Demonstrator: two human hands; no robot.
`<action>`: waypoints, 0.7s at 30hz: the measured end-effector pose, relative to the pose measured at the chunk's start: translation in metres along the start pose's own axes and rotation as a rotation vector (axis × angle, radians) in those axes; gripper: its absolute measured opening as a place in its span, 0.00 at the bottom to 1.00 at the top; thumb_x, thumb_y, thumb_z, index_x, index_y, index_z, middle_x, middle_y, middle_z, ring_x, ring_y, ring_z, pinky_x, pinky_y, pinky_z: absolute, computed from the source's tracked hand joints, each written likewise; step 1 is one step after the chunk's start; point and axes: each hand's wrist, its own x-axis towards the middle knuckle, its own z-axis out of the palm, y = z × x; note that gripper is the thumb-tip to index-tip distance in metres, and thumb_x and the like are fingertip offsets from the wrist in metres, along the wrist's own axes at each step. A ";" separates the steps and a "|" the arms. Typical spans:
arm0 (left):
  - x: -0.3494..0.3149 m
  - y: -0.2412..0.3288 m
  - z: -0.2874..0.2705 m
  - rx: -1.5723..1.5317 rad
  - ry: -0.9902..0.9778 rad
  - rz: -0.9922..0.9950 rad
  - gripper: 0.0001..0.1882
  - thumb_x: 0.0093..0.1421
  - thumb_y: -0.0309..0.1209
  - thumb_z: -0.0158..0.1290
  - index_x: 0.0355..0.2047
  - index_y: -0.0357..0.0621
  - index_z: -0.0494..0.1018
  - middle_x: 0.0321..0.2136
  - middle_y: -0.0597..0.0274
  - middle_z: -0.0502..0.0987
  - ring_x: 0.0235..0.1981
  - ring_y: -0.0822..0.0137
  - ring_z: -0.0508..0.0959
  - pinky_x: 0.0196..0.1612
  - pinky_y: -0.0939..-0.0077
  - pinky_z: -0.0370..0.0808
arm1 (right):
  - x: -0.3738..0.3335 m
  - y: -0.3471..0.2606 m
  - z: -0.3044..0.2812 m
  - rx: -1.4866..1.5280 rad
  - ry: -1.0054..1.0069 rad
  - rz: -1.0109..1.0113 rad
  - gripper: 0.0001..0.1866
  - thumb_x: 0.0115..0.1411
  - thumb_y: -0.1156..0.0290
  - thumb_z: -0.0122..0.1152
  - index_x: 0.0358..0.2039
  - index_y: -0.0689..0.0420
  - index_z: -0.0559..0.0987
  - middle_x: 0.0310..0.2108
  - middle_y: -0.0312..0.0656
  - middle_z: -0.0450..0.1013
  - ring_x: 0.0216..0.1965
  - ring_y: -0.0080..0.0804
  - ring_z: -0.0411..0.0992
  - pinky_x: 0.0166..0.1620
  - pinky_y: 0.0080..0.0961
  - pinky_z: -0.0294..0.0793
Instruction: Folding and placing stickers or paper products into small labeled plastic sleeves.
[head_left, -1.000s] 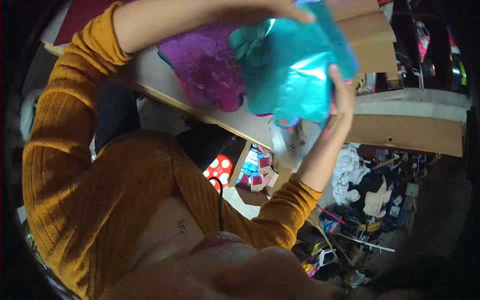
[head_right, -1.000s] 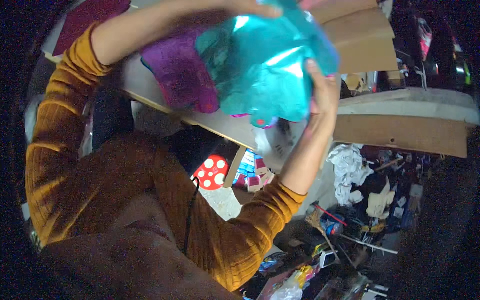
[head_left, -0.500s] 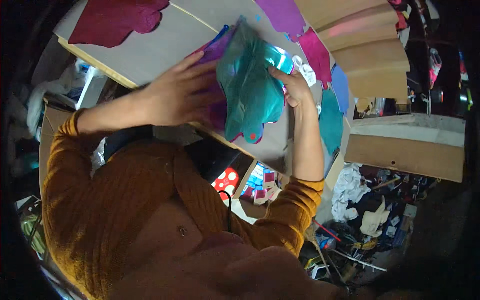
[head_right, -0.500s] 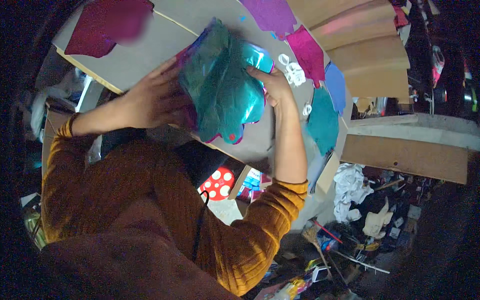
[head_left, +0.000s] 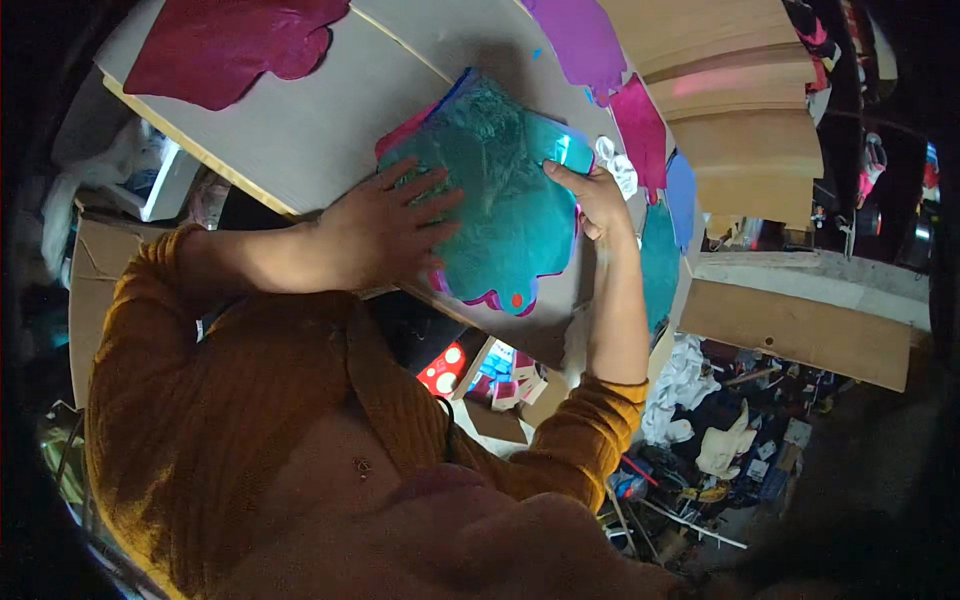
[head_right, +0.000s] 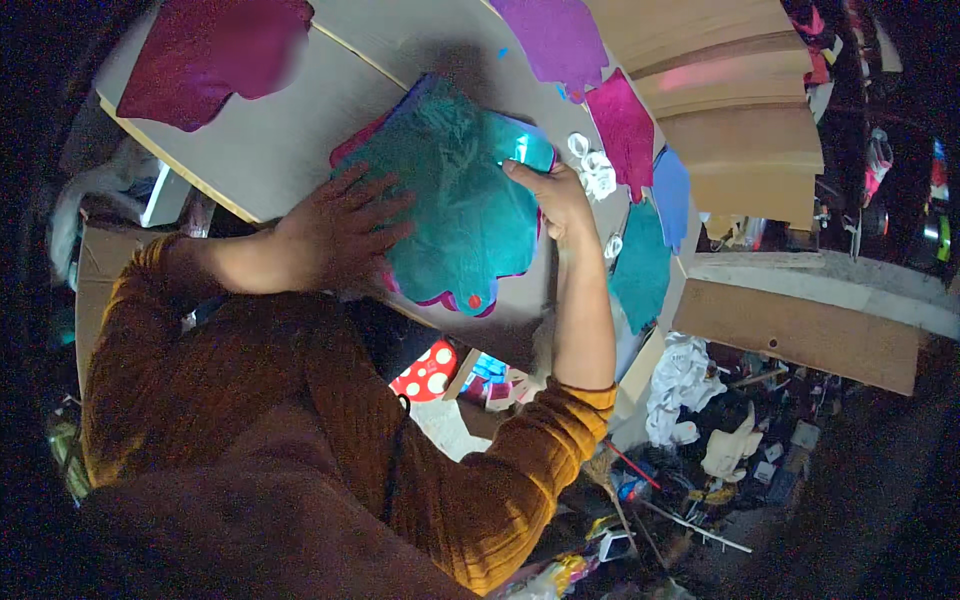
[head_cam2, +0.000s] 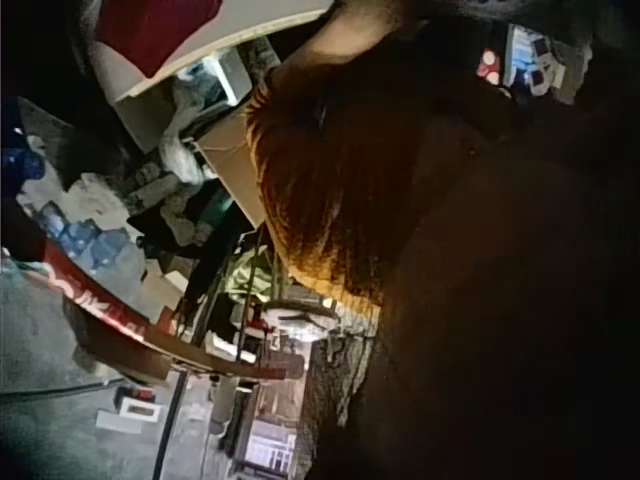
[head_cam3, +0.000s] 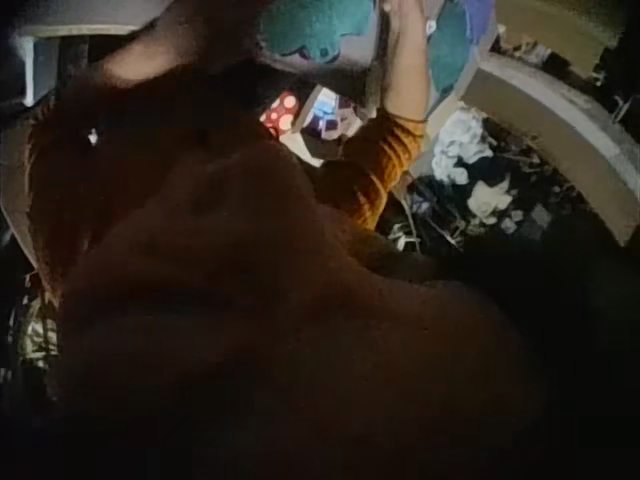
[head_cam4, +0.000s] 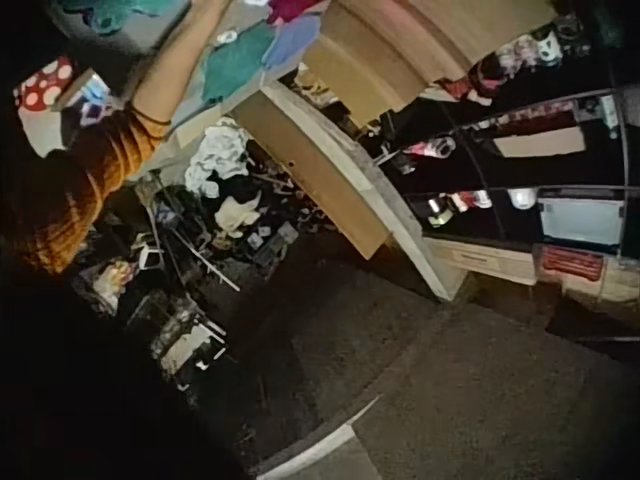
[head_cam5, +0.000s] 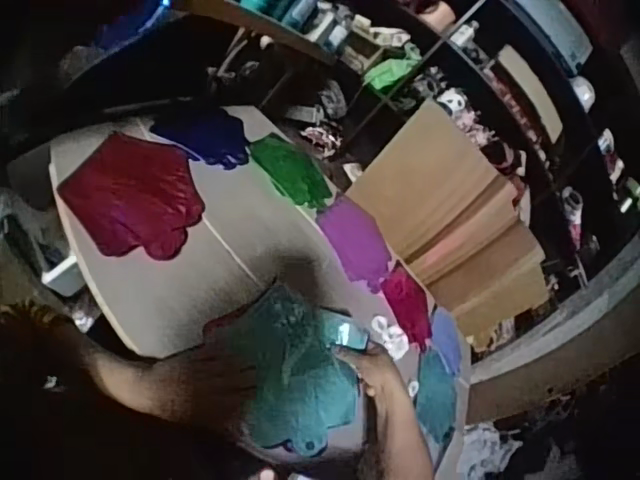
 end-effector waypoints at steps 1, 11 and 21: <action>0.000 0.000 0.002 -0.005 -0.001 0.002 0.26 0.56 0.48 0.56 0.50 0.48 0.76 0.58 0.53 0.71 0.62 0.47 0.68 0.65 0.44 0.59 | 0.002 0.000 -0.004 -0.102 0.027 -0.013 0.20 0.52 0.64 0.76 0.44 0.58 0.81 0.38 0.38 0.80 0.35 0.25 0.78 0.38 0.24 0.77; 0.002 0.001 0.004 -0.025 -0.069 -0.026 0.27 0.57 0.51 0.53 0.52 0.50 0.74 0.62 0.53 0.68 0.64 0.48 0.65 0.67 0.42 0.56 | 0.052 -0.015 -0.002 -0.821 -0.017 -0.821 0.25 0.51 0.72 0.77 0.46 0.67 0.76 0.44 0.44 0.74 0.40 0.25 0.75 0.45 0.21 0.76; 0.000 0.004 0.003 -0.036 -0.092 -0.069 0.28 0.56 0.52 0.54 0.52 0.50 0.75 0.63 0.53 0.67 0.64 0.48 0.65 0.68 0.43 0.55 | 0.066 -0.033 -0.002 -0.628 -0.332 -0.414 0.21 0.48 0.67 0.78 0.40 0.62 0.80 0.35 0.38 0.75 0.37 0.26 0.74 0.42 0.24 0.75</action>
